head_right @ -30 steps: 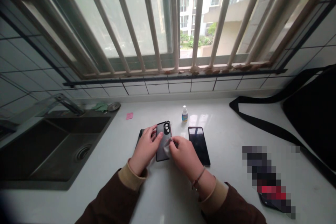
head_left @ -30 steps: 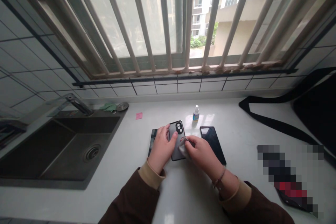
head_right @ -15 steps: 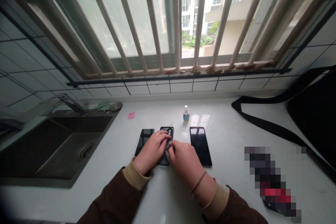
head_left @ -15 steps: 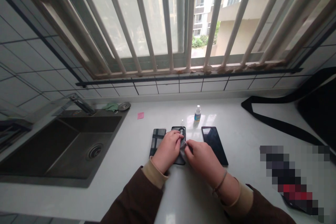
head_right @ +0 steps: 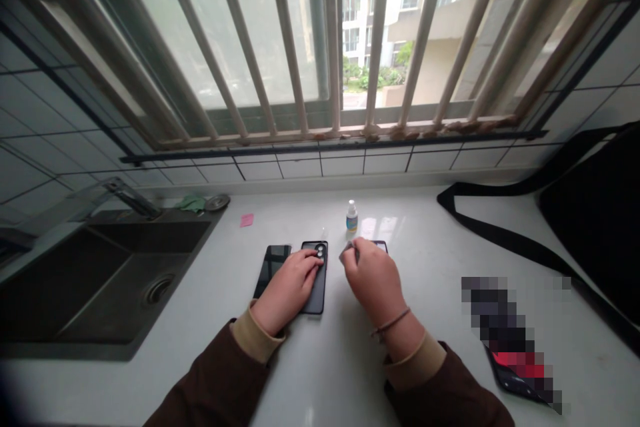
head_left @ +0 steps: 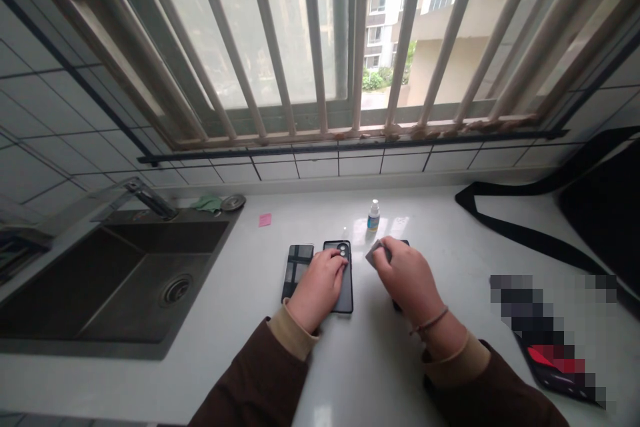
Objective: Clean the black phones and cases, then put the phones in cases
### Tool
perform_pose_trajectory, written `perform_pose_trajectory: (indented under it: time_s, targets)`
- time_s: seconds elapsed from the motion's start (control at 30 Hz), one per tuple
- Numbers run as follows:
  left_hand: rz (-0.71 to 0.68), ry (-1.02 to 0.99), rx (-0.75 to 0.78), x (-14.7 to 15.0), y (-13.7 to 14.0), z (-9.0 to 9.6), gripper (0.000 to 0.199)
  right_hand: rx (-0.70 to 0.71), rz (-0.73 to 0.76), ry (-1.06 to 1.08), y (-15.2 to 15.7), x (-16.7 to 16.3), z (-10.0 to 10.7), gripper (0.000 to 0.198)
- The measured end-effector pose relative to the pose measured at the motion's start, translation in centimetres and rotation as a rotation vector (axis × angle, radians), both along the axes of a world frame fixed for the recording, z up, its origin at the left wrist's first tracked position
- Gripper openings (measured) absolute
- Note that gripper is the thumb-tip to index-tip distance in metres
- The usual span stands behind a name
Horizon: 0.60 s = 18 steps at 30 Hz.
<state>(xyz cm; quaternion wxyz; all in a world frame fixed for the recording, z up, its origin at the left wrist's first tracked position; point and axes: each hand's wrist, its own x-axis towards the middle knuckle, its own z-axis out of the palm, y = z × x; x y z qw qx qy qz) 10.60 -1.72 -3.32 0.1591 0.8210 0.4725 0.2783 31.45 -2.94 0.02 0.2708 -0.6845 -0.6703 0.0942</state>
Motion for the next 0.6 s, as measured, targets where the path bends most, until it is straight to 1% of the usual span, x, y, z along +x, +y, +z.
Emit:
perform_pose_trajectory:
  time_s: [0.1, 0.27, 0.43, 0.53, 0.6]
  targets:
    - [0.003, 0.013, 0.008, 0.1, -0.1, 0.1, 0.028, 0.001, -0.075, -0.040, 1.5, 2.0, -0.4, 0.024]
    - [0.012, 0.046, 0.021, 0.1, -0.1, 0.0, 0.027, -0.017, -0.101, -0.123, 3.3, 4.0, -2.0, 0.027]
    - [0.026, 0.055, 0.044, 0.4, -0.4, -0.1, 0.028, -0.034, -0.096, -0.139, 4.0, 4.7, -3.3, 0.027]
    - [0.024, 0.023, 0.082, 0.7, -0.7, 0.6, 0.023, -0.053, -0.088, -0.150, 4.2, 4.8, -3.7, 0.027]
    - [-0.014, -0.001, 0.102, 0.9, -1.0, 1.3, 0.021, -0.066, -0.091, -0.159, 4.3, 4.8, -3.9, 0.027]
